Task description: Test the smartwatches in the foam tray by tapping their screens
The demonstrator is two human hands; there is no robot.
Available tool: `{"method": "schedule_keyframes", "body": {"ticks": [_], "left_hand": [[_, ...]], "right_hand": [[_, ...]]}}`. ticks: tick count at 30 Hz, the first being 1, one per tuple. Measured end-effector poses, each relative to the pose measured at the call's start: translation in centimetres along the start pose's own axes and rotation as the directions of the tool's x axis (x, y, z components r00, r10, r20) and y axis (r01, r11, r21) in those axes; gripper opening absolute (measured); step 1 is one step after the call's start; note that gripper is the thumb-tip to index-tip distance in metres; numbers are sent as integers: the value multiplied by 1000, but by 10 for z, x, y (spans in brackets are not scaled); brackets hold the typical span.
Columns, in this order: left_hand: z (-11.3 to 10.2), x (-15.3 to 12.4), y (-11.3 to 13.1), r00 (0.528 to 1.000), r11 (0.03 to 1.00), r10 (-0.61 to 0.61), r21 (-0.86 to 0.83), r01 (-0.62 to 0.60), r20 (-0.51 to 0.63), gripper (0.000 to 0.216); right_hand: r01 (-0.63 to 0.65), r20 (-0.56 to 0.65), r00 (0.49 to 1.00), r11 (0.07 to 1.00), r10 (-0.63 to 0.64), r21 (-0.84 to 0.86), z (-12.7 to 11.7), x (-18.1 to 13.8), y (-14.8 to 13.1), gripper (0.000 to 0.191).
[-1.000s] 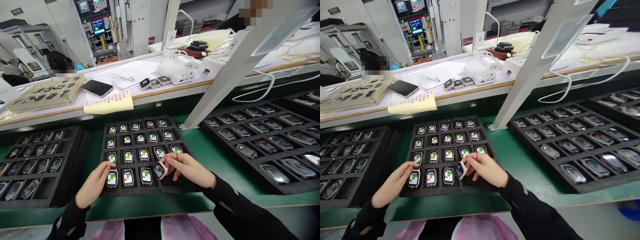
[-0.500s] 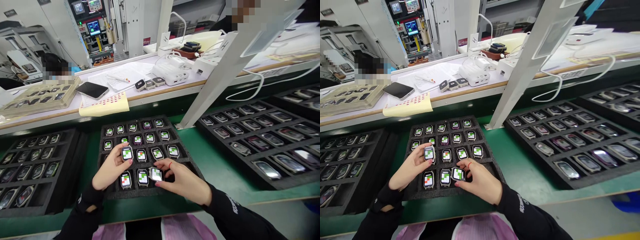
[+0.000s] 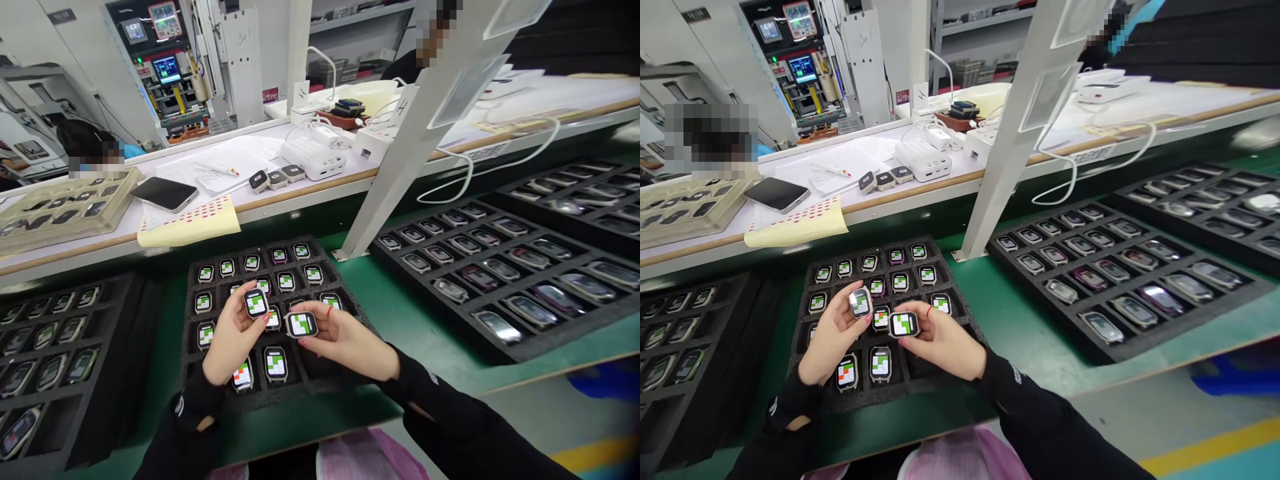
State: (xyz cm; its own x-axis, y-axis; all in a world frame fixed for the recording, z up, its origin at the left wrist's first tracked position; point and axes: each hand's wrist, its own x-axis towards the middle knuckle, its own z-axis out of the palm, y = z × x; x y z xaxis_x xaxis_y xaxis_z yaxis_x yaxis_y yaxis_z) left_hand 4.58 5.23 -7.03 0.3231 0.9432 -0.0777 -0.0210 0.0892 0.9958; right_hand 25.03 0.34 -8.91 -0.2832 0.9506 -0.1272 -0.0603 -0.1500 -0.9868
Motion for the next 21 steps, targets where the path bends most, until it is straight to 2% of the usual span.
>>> {"method": "schedule_keyframes", "body": {"ticks": [3, 6, 10, 18, 21], "left_hand": [[-1, -2, -5, 1000, 1000, 4, -27, -5, -11, 59], [-2, -4, -8, 1000, 1000, 14, -19, -14, -12, 56], [-3, -6, -10, 1000, 999, 15, 34, -15, -20, 56], [-3, -8, -8, 1000, 999, -6, 31, 7, -8, 54], [-3, -8, -8, 1000, 1000, -6, 30, 6, 2, 52]], "right_hand": [[2, -3, 1000, 992, -2, 127, -1, 13, -12, 52], [-22, -48, 998, 958, 37, 285, 4, 25, -17, 46], [-57, -92, 989, 878, 114, 476, 12, 39, -11, 40], [-83, -47, 990, 805, 136, 588, 9, 44, 8, 27], [-136, 30, 988, 784, 149, 606, 6, 41, 7, 25]]}}
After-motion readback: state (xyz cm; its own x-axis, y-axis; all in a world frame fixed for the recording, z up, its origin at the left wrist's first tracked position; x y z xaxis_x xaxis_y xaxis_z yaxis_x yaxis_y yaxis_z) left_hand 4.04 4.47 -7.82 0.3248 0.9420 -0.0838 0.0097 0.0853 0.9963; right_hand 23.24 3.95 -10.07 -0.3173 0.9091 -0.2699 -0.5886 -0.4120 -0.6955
